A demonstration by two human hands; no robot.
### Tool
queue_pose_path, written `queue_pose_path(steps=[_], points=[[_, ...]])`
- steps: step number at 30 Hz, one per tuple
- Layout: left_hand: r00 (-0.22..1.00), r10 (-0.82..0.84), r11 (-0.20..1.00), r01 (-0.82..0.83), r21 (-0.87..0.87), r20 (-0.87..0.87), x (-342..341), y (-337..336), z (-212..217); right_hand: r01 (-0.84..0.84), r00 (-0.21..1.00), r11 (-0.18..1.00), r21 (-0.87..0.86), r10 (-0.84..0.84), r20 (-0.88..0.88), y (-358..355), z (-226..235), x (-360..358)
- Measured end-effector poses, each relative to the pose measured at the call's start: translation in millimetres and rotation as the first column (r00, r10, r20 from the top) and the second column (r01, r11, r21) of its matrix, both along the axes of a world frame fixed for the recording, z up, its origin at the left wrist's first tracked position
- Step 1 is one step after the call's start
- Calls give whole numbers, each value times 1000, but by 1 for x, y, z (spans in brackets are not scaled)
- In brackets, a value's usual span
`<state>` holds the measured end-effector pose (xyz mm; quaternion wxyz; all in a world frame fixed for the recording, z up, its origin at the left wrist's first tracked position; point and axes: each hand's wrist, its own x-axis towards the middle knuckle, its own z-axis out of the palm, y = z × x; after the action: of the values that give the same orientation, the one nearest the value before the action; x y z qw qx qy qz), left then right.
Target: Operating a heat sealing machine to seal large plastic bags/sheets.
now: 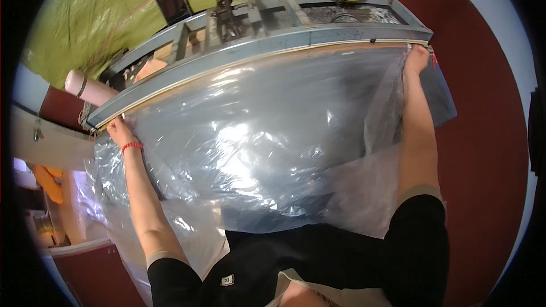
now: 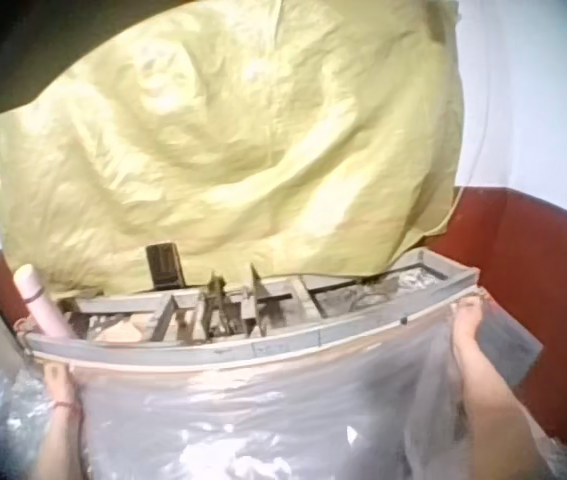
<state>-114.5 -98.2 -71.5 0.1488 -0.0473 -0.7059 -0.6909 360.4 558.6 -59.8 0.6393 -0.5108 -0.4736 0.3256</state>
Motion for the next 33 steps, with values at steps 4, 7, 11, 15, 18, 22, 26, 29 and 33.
queue_pose_path(steps=[4,7,11,15,18,22,26,29,33], points=[[1000,9,982,-12,189,15,-10,-12,-1,-56,995,992,117,46,94,16,-3,12],[994,-110,982,105,159,24,-3,-23,-2,206,931,940,272,-274,241,-28,16,-16],[946,-319,948,319,-10,-60,49,-23,34,-233,911,755,613,-50,408,-151,78,-85],[937,-261,959,279,46,-233,107,-46,73,-746,662,293,597,241,709,-280,91,-155],[944,-162,983,179,35,-286,127,-69,90,-781,621,213,587,156,769,-343,88,-172],[922,36,820,-247,-516,-385,112,-119,75,-986,162,154,71,741,652,-327,34,-166],[897,-184,309,-335,-890,-402,129,-158,54,-866,397,500,37,639,659,-263,24,-85],[894,-409,359,-26,-933,-183,161,-146,33,-690,545,718,87,437,716,-191,23,11],[884,-462,135,148,-980,70,222,-102,51,-533,503,846,8,309,807,-115,8,130]])
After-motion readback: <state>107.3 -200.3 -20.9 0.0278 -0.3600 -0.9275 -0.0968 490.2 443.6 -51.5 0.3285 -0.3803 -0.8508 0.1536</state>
